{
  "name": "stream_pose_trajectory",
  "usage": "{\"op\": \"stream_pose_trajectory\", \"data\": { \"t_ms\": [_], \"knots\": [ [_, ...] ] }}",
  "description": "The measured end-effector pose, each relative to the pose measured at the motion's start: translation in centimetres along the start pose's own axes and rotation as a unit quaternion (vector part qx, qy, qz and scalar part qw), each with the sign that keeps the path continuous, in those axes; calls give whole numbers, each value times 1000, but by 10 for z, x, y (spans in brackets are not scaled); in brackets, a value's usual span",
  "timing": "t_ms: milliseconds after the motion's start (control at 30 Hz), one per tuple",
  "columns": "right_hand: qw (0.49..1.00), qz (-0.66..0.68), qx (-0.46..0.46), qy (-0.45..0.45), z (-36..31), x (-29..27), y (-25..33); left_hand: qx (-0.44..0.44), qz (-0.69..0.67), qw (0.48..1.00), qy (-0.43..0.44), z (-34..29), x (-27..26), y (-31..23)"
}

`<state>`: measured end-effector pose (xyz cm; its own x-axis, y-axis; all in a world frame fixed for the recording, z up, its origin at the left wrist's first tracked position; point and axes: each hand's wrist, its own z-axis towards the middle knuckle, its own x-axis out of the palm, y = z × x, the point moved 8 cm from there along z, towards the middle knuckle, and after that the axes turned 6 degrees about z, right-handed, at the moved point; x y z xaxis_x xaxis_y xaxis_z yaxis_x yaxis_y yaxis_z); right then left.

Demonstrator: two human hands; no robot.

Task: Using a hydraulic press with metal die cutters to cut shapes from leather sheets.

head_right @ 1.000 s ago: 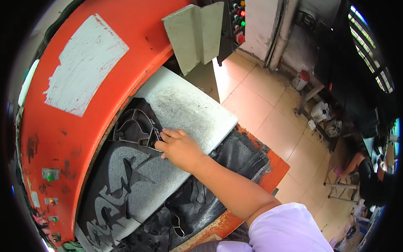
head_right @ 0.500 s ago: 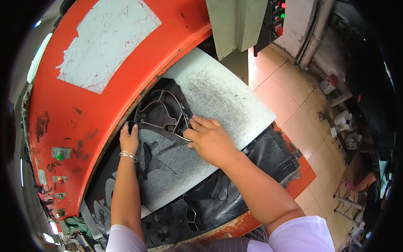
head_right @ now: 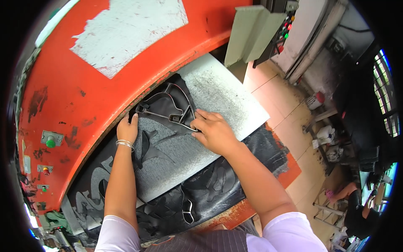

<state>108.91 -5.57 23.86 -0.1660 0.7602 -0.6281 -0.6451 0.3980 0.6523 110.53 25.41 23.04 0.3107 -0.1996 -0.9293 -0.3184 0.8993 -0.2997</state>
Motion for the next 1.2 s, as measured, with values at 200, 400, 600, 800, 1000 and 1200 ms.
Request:
{"op": "stream_pose_trajectory", "data": {
  "t_ms": [200,400,600,800,1000,1200],
  "knots": [
    [1000,-15,4,10,-3,26,-7,74,36,994,68,-35,-2,22],
    [987,-130,2,-98,-39,-26,38,-25,-180,977,-112,-167,-135,137],
    [992,14,-106,-66,-7,62,169,-252,-264,845,-390,-239,-213,351],
    [944,130,-276,-128,77,128,327,-323,-56,759,-563,-275,-310,470],
    [931,114,-290,-192,86,142,365,-240,-199,855,-415,-279,-341,529],
    [960,85,-251,-95,14,143,309,-155,-180,947,-217,-290,-242,404]
  ]
}}
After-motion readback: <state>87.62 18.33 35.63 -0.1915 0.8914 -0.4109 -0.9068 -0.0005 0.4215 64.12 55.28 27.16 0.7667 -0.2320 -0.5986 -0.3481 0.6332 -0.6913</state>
